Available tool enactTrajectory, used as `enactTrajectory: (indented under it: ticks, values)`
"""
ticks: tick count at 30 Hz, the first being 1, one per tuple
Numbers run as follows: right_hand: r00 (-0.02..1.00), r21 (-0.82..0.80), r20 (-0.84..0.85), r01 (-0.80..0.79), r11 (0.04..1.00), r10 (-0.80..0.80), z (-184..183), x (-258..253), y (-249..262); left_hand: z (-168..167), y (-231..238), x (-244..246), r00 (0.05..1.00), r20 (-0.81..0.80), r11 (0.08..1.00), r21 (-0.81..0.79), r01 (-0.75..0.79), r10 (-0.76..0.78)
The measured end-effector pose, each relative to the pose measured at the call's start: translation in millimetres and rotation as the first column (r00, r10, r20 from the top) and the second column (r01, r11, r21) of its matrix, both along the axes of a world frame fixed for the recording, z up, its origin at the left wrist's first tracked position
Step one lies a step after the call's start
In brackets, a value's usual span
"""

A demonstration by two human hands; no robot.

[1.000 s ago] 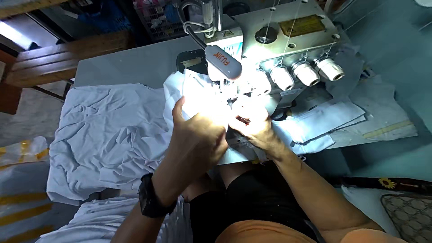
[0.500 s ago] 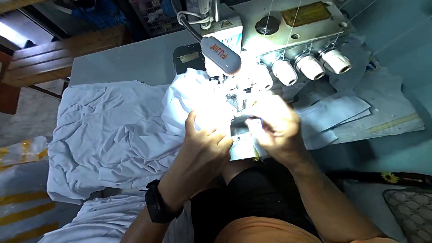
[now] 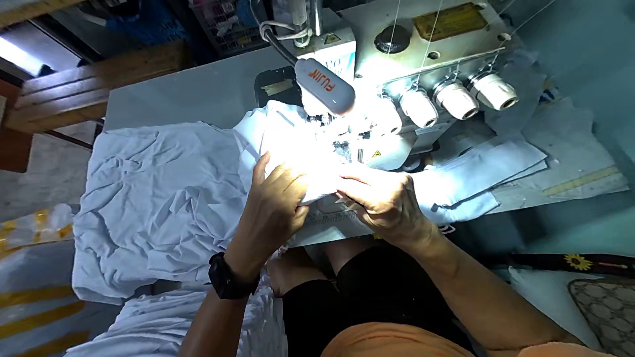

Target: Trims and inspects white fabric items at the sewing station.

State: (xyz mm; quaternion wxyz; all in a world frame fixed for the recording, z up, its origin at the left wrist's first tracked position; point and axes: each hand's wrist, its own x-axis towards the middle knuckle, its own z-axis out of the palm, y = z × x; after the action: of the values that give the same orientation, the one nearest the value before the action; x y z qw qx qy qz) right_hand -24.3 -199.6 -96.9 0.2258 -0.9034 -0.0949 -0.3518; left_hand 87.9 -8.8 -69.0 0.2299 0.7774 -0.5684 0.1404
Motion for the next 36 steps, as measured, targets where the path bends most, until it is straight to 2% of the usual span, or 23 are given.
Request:
enactTrajectory:
  ticks: [4, 9, 21, 24, 26, 28, 31, 33, 36]
  values:
    - [0.998, 0.066, -0.052, 0.030, 0.997, -0.026, -4, -3, 4, -1, 1, 6, 0.999, -0.047, 1.000, -0.003, 0.025, -0.025]
    - [0.998, 0.196, -0.038, 0.056, 0.979, -0.049, -3, 6, 5, 2, -3, 19, 0.992, -0.114, 0.999, -0.015, 0.048, -0.050]
    - [0.996, 0.192, -0.075, 0.052, 0.980, -0.038, -3, 18, 0, 6, -9, 36, 0.988, -0.143, 0.998, -0.029, 0.052, -0.056]
    - [0.999, 0.277, -0.025, 0.053, 0.960, -0.048, -8, 14, 8, 6, -16, 50, 0.986, -0.157, 0.998, -0.051, 0.040, -0.048]
    - [0.998, 0.410, 0.038, 0.027, 0.912, -0.047, -29, 2, 26, 5, -29, 69, 0.981, -0.195, 0.992, -0.123, -0.005, -0.019]
    - [0.999, 0.488, 0.019, 0.026, 0.872, -0.040, -64, -8, 43, 7, -38, 82, 0.976, -0.214, 0.983, -0.163, -0.084, 0.047]
    - [0.990, 0.383, -0.142, 0.047, 0.922, 0.008, -109, -10, 44, 6, -47, 91, 0.940, -0.278, 0.950, -0.178, -0.255, 0.200]
    - [0.990, 0.327, -0.134, 0.011, 0.945, 0.035, -110, -11, 38, 6, -43, 82, 0.900, -0.340, 0.923, -0.172, -0.343, 0.271]
    - [0.994, 0.409, -0.103, 0.009, 0.912, 0.036, -73, -14, 26, 3, -18, 35, 0.885, -0.356, 0.926, -0.115, -0.359, 0.299]
